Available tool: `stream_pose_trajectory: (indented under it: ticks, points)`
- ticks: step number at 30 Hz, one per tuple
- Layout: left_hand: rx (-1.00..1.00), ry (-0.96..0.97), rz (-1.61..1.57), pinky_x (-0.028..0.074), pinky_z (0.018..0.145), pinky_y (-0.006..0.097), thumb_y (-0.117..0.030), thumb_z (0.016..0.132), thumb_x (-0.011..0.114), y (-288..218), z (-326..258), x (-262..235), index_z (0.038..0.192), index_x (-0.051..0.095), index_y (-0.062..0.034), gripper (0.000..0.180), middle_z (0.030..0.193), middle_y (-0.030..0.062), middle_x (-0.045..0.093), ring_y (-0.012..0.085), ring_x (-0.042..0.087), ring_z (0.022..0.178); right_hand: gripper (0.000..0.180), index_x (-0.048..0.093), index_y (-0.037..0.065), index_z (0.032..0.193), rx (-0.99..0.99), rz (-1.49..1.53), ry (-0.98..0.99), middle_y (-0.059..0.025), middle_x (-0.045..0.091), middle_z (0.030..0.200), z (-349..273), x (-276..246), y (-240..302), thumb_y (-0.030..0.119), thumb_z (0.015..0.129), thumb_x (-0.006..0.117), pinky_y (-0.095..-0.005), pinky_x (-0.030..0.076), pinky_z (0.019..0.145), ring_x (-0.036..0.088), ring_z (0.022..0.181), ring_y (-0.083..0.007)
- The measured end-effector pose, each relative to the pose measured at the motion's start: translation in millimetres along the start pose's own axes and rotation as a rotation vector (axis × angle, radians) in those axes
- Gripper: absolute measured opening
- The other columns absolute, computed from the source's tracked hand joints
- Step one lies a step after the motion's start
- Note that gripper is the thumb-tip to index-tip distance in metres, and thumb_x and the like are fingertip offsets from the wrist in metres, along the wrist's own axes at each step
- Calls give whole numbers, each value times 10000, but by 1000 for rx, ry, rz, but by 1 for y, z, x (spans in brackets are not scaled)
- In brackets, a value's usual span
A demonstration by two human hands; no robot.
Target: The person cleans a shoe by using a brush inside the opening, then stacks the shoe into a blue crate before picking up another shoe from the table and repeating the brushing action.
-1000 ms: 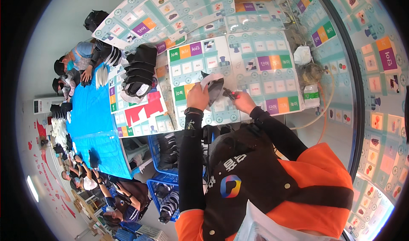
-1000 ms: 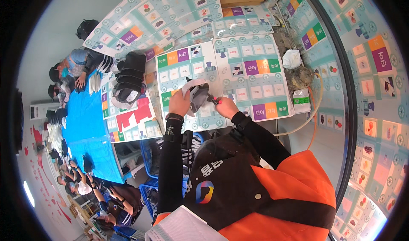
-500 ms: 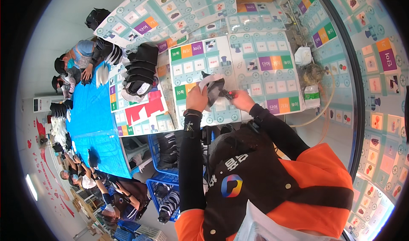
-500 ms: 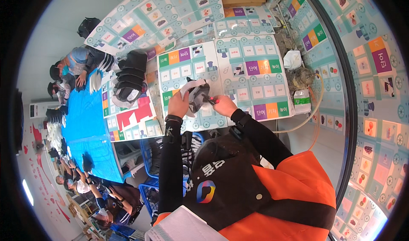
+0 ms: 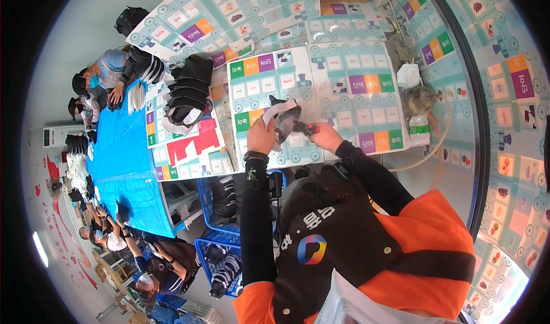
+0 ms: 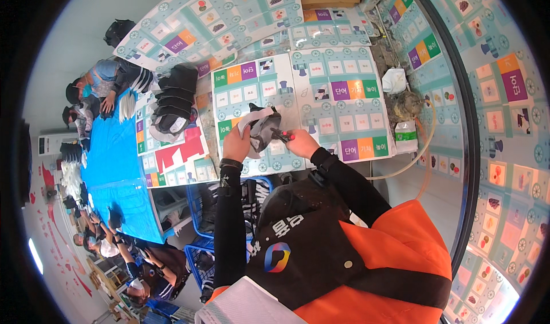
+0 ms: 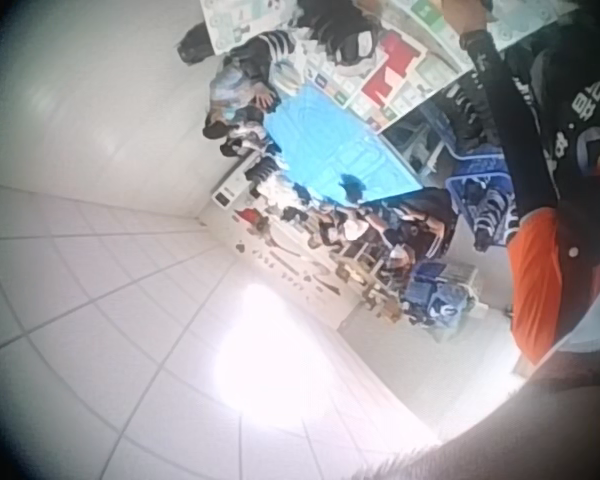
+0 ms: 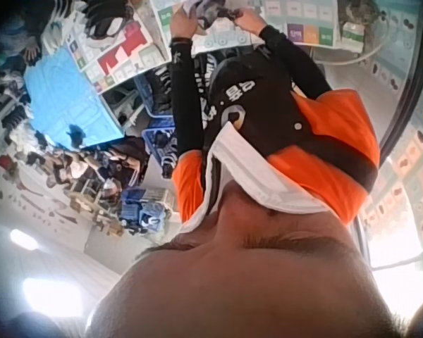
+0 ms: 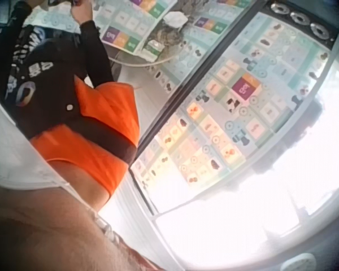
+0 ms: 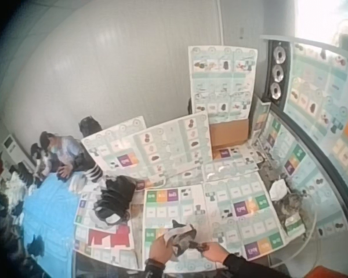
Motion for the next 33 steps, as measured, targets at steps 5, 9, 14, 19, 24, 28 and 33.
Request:
stream_pose_trajectory:
  ticks: [5,9,14,19,24,28,33]
  points:
    - [5,-34,-2,544,799,515,-335,987,609,11,-5,0,1152,691,-35,352,997,263,716,466,679,941,280,705,-48,1015,30,49,69,-198,680,808,-10,2,10,124,814,615,-394,504,699,644,751,-316]
    - [1,-38,-22,542,799,517,-336,987,610,4,-5,-1,1150,693,-39,349,996,263,715,467,679,939,296,703,-62,964,11,30,36,-295,691,885,-14,-3,9,165,796,611,-458,523,795,666,872,-458]
    - [8,-42,-30,539,799,526,-355,988,602,5,-1,2,1157,694,-46,363,995,256,717,470,677,933,268,702,-42,983,11,-20,74,-241,693,829,-18,0,6,147,809,625,-428,516,748,667,791,-372]
    - [32,-3,1,532,805,536,-363,987,594,-7,10,5,1139,692,-41,370,993,258,715,471,674,937,238,691,-13,990,-55,-151,-85,-273,684,858,-20,4,10,172,854,628,-478,513,754,660,840,-459]
    - [-4,59,92,529,817,547,-370,982,590,-14,22,12,1115,688,-40,369,987,260,715,476,671,936,241,691,11,989,-72,-192,-173,-292,675,883,-23,-9,21,148,840,561,-543,510,795,640,889,-494]
    - [20,73,128,532,821,552,-388,974,595,-22,28,16,1103,686,-31,390,982,266,715,480,674,932,225,680,9,974,-65,-203,-203,-286,676,878,-24,-14,24,136,835,558,-553,510,802,641,886,-493]
    - [33,66,140,533,828,554,-396,970,600,-20,29,15,1095,684,-22,404,975,281,712,487,675,929,230,682,12,982,-48,-241,-199,-282,680,869,-25,-12,23,136,829,564,-553,515,811,651,883,-484]
Point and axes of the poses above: each hand's wrist, its own z-axis towards the middle knuckle, its own x-axis out of the palm, y = z × x, the point moved 1 cm from there along z, towards the middle knuckle
